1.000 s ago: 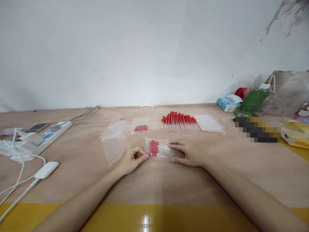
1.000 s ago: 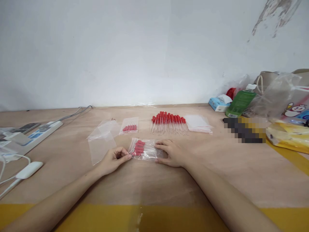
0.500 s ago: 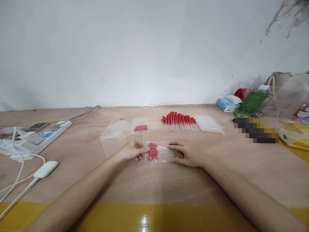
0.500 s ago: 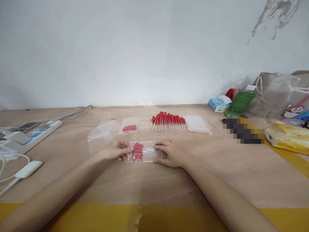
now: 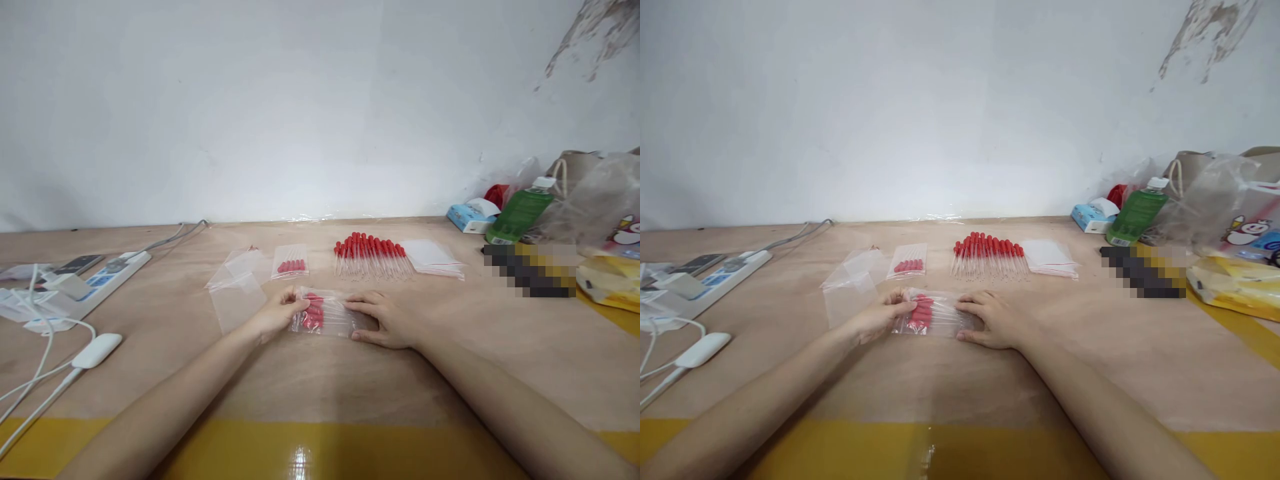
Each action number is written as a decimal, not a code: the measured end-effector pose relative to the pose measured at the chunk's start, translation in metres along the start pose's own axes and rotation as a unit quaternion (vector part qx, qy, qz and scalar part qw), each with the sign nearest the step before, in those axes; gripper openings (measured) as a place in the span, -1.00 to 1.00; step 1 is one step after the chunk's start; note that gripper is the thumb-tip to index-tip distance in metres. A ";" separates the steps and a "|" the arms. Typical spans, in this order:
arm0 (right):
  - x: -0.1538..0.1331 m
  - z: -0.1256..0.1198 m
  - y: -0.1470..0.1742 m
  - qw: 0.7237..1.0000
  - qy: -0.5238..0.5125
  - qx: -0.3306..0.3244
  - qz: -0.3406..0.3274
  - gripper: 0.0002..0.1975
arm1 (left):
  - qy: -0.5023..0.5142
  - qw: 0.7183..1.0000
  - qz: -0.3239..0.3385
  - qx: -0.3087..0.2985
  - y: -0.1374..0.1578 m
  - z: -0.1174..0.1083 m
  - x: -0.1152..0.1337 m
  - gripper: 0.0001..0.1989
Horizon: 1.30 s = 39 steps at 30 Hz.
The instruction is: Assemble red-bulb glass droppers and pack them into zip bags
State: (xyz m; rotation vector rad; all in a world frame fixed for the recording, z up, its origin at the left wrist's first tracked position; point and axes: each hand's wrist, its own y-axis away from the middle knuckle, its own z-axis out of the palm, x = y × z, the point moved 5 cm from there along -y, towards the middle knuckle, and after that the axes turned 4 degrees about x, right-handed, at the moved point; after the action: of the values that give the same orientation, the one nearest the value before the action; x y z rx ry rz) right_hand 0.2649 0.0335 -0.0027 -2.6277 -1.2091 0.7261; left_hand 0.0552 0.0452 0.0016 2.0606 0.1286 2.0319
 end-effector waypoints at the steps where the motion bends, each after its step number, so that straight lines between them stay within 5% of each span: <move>1: 0.000 0.001 0.000 1.000 0.000 -0.001 0.000 -0.40 | 0.018 1.000 -0.018 0.004 0.000 -0.001 -0.002 -0.71; 4: 0.000 0.002 0.000 1.000 0.000 0.001 -0.003 -0.41 | 0.047 0.998 -0.026 -0.014 0.001 -0.002 -0.004 -0.46; 6: 0.000 0.001 0.000 1.000 -0.003 0.007 -0.005 -0.42 | 0.042 0.996 -0.014 -0.078 0.002 0.001 -0.003 -0.36; 10: -0.002 0.000 0.001 1.000 -0.011 0.007 -0.015 -0.43 | -0.008 0.979 -0.038 -0.202 0.007 0.003 -0.004 -0.55; 13: 0.000 -0.005 0.001 0.999 -0.014 0.048 -0.014 -0.44 | -0.045 0.978 -0.005 -0.204 0.007 -0.007 0.005 -0.59; 16: 0.008 -0.013 0.001 0.992 -0.014 0.123 0.028 -0.58 | -0.038 0.989 0.057 -0.130 -0.001 -0.027 0.023 -0.56; 19: 0.013 -0.016 0.001 0.986 -0.013 0.154 0.059 -0.64 | 0.036 0.992 0.116 0.043 -0.022 -0.053 0.040 -0.55; 23: 0.012 -0.011 0.000 0.989 0.000 0.139 0.049 -0.65 | 0.089 0.959 0.122 0.242 -0.058 -0.065 0.044 -0.61; 27: 0.013 -0.006 0.001 0.992 0.010 0.124 0.034 -0.66 | 0.068 0.962 0.080 0.250 -0.078 -0.057 0.038 -0.56; 31: 0.014 -0.004 0.002 0.992 0.009 0.117 0.038 -0.65 | -0.014 0.975 0.047 0.216 -0.060 -0.073 0.040 -0.31; 33: 0.014 -0.004 0.002 0.993 0.010 0.111 0.040 -0.64 | -0.269 0.937 0.055 0.216 -0.043 -0.092 0.047 -0.28; 35: 0.014 -0.004 0.002 0.993 0.011 0.109 0.040 -0.64 | -0.472 0.852 0.108 0.199 -0.027 -0.108 0.052 -0.39; 37: 0.014 -0.004 0.002 0.993 0.011 0.111 0.040 -0.65 | -0.578 0.778 0.200 0.143 -0.010 -0.115 0.049 -0.50; 39: 0.014 -0.003 0.002 0.993 0.009 0.113 0.040 -0.65 | -0.632 0.734 0.235 0.081 0.007 -0.120 0.036 -0.51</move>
State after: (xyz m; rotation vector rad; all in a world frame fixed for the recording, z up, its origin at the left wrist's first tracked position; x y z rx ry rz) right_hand 0.2755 0.0427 -0.0055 -2.5001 -0.9590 0.7995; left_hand -0.0638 0.0598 0.0384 3.2950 -0.5196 0.3008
